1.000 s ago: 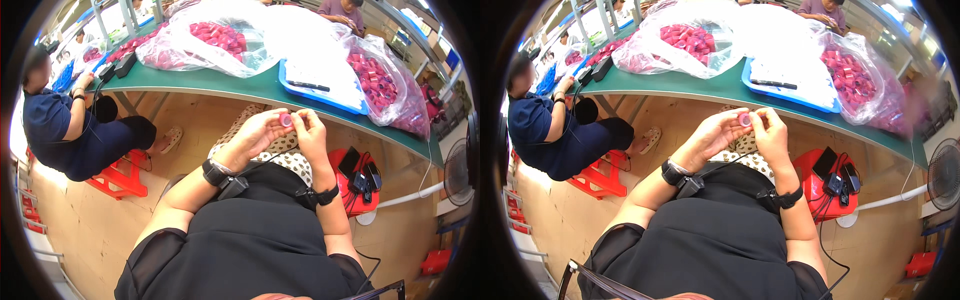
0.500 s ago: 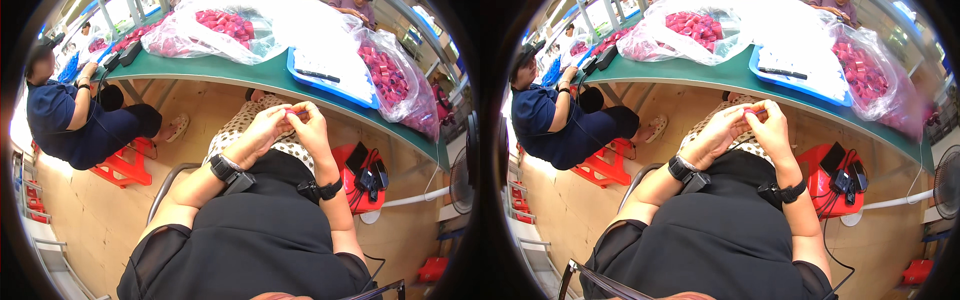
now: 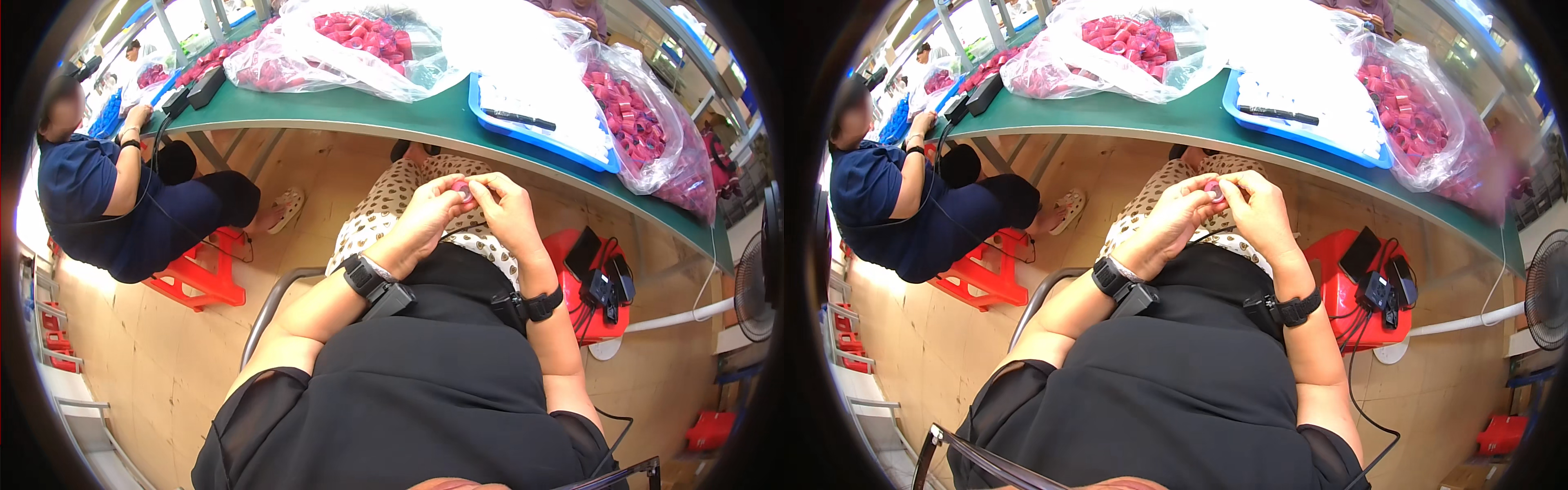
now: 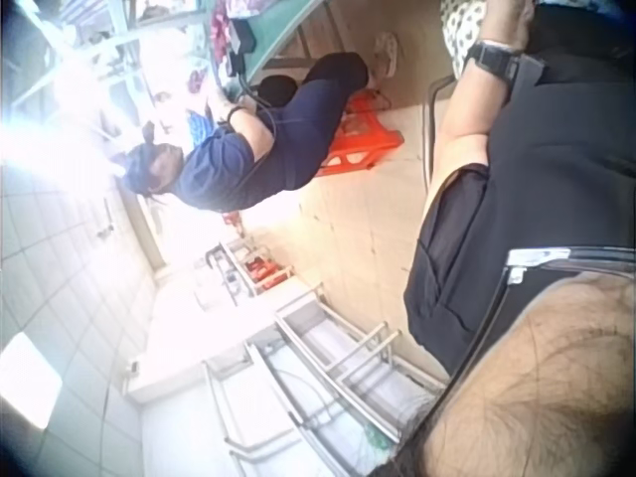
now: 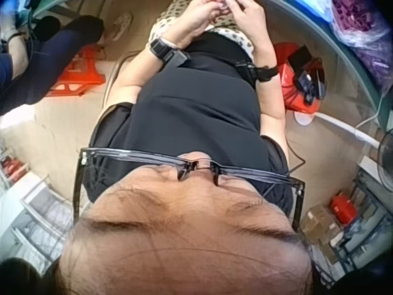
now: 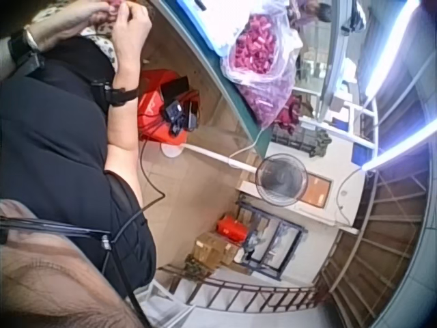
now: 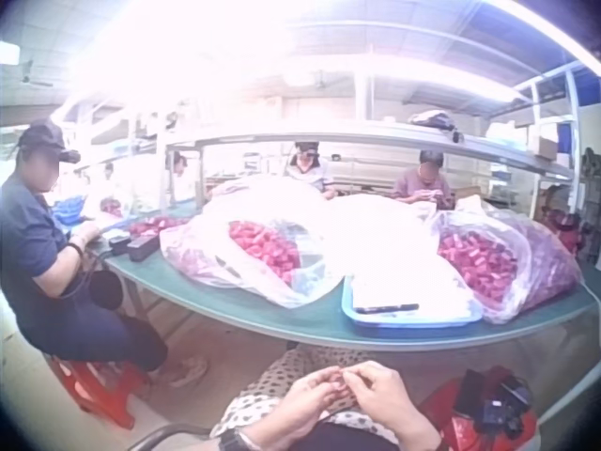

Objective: The person is manually assembling small plastic components by inserting white inner parts into pink outer caps at a factory workbench.

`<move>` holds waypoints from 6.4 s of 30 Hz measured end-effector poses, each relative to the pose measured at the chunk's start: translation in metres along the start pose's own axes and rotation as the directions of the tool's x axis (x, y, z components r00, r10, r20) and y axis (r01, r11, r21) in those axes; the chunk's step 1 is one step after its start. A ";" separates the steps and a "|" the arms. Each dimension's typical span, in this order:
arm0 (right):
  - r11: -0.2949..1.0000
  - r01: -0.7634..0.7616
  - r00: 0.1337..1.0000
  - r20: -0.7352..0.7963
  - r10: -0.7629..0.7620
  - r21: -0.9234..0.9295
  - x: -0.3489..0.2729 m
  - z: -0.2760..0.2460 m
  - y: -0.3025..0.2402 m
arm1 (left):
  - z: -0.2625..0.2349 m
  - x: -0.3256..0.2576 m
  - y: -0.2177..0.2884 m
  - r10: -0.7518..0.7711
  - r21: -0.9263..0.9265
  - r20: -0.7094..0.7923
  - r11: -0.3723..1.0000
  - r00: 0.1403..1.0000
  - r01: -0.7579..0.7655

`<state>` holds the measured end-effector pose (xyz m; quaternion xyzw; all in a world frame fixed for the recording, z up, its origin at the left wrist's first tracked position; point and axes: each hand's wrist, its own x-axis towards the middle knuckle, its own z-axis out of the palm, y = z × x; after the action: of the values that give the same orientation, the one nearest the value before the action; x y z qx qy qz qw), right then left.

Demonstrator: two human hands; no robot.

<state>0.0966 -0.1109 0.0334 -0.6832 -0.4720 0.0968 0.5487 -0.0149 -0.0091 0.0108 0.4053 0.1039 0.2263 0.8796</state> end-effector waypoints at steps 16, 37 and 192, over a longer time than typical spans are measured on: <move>0.996 -0.056 0.996 0.076 0.050 0.075 0.002 -0.003 0.003 | -0.008 0.012 -0.015 0.017 0.156 -0.029 0.988 0.999 -0.012; 0.996 -0.089 0.980 0.181 0.087 0.000 0.001 -0.012 -0.014 | -0.009 0.005 -0.002 -0.102 -0.127 -0.018 0.987 0.995 0.099; 0.955 0.277 0.960 0.079 -0.269 -0.107 0.001 0.001 0.002 | 0.014 0.005 0.001 0.086 0.160 -0.046 0.984 0.995 -0.078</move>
<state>0.0979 -0.1100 0.0314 -0.6389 -0.5840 0.0140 0.5005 -0.0058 -0.0154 0.0202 0.4716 0.1280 0.2640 0.8316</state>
